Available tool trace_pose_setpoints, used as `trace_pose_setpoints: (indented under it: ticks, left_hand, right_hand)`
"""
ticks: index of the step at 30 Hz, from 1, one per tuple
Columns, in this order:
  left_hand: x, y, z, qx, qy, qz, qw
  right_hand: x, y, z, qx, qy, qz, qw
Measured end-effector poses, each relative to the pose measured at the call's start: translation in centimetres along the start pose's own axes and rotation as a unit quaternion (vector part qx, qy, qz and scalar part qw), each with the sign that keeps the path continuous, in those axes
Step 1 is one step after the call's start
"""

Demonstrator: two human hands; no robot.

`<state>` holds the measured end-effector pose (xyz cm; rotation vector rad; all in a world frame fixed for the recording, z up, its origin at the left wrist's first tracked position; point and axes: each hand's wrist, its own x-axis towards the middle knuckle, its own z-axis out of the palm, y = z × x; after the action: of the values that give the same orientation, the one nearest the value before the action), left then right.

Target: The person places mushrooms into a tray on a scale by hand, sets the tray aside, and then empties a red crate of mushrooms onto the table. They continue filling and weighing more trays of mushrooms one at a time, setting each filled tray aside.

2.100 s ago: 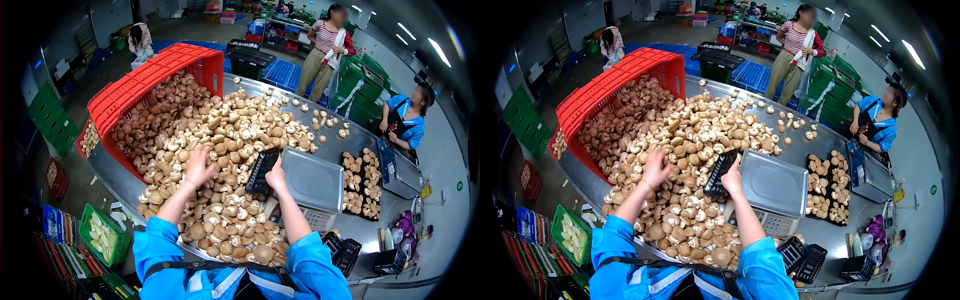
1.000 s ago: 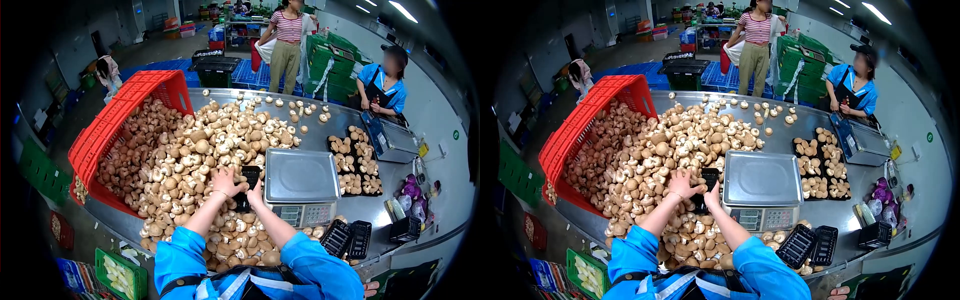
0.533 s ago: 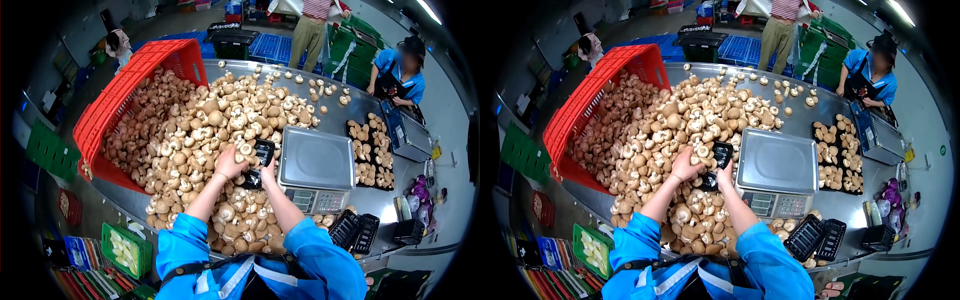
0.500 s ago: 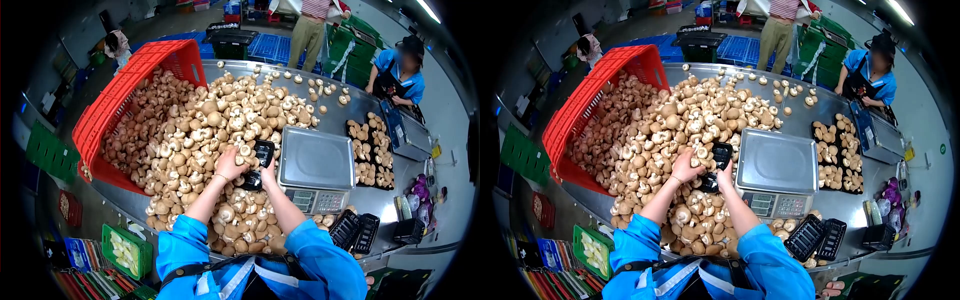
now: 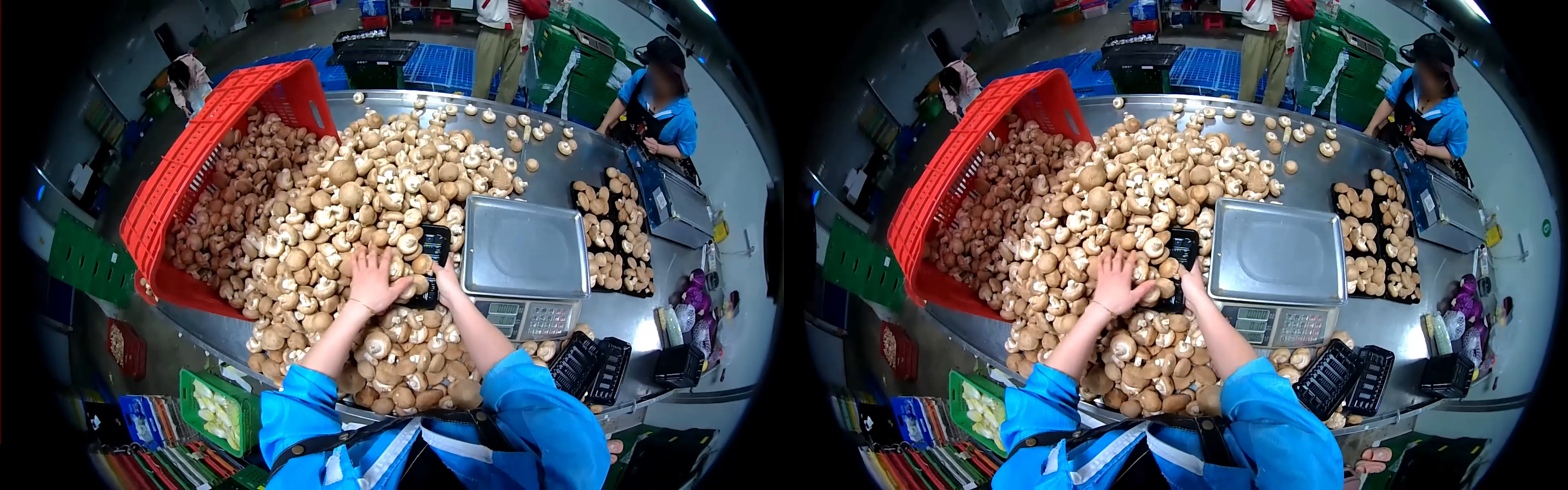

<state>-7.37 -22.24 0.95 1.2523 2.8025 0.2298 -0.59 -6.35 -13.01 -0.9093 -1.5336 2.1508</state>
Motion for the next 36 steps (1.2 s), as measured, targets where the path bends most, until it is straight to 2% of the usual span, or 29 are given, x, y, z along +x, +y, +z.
trace_pose_setpoints:
  ticks: [2, 3, 6, 7, 10, 12, 14, 16, 18, 19, 21, 23, 25, 29, 30, 32, 34, 35, 36]
  left_hand:
    - [0.0, 1.5, 1.1, -0.027, 0.045, 0.021, 0.998]
    - [0.1, 2.3, 1.4, -0.052, 0.055, 0.019, 0.997]
    - [0.8, 3.4, 2.2, -0.113, 0.126, 0.032, 0.985]
    - [1.1, 3.6, 2.2, -0.114, 0.128, 0.036, 0.984]
    - [2.6, 3.7, 1.7, -0.13, 0.145, 0.053, 0.98]
    - [4.0, 2.8, 2.2, -0.243, 0.127, 0.073, 0.959]
    - [3.7, 2.9, 0.7, -0.201, 0.164, 0.026, 0.965]
    - [2.3, 3.6, -1.0, -0.172, 0.257, -0.039, 0.95]
    - [1.6, 2.8, 1.9, -0.184, 0.23, -0.09, 0.951]
    - [1.6, 2.5, 1.9, -0.157, 0.196, -0.084, 0.964]
    - [2.1, 2.2, 1.6, -0.116, 0.222, -0.084, 0.964]
    - [2.5, 1.9, 0.4, -0.094, 0.229, -0.079, 0.966]
    - [2.1, 2.1, -0.7, -0.091, 0.223, -0.054, 0.969]
    - [0.4, 2.6, -1.8, -0.1, 0.239, 0.105, 0.96]
    - [0.3, 2.6, -1.8, -0.101, 0.239, 0.102, 0.96]
    - [0.0, 2.5, -1.8, -0.205, 0.25, 0.164, 0.932]
    - [0.0, 2.8, -2.2, -0.228, 0.268, 0.16, 0.922]
    - [0.2, 3.2, -2.4, -0.243, 0.281, 0.148, 0.916]
    - [0.4, 3.4, -2.5, -0.258, 0.292, 0.134, 0.911]
  right_hand:
    - [-3.2, -2.7, 0.4, 0.155, 0.001, 0.127, 0.98]
    - [-2.9, -1.3, -0.5, 0.173, -0.032, 0.145, 0.974]
    - [-5.1, -4.3, 0.3, 0.213, 0.01, 0.177, 0.961]
    - [-3.6, -2.2, -0.4, 0.218, -0.02, 0.178, 0.959]
    - [-0.2, -0.1, 0.1, 0.105, 0.015, 0.144, 0.984]
    - [-1.6, -5.1, 1.6, 0.005, 0.005, 0.165, 0.986]
    - [-2.4, -5.7, 1.3, -0.019, 0.004, 0.111, 0.994]
    - [-3.3, -4.7, 1.2, 0.081, -0.064, 0.11, 0.989]
    - [-3.9, -5.7, 2.8, 0.044, -0.032, 0.137, 0.989]
    - [-3.3, -5.8, 3.4, 0.045, -0.03, 0.154, 0.987]
    - [-2.3, -6.0, 4.8, 0.089, -0.03, 0.18, 0.979]
    - [-1.8, -5.6, 5.2, 0.108, -0.045, 0.153, 0.981]
    - [-1.9, -4.9, 5.0, 0.146, -0.074, 0.137, 0.977]
    - [-3.4, -5.0, 4.0, 0.144, -0.1, 0.155, 0.972]
    - [-3.4, -4.9, 3.5, 0.157, -0.117, 0.16, 0.967]
    - [-3.3, -4.5, 3.0, 0.099, -0.089, 0.17, 0.976]
    - [-5.8, -8.6, 3.0, 0.073, -0.068, 0.187, 0.977]
    - [-5.5, -8.3, 2.8, 0.068, -0.061, 0.176, 0.98]
    - [-5.0, -7.6, 2.5, 0.148, -0.089, 0.163, 0.971]
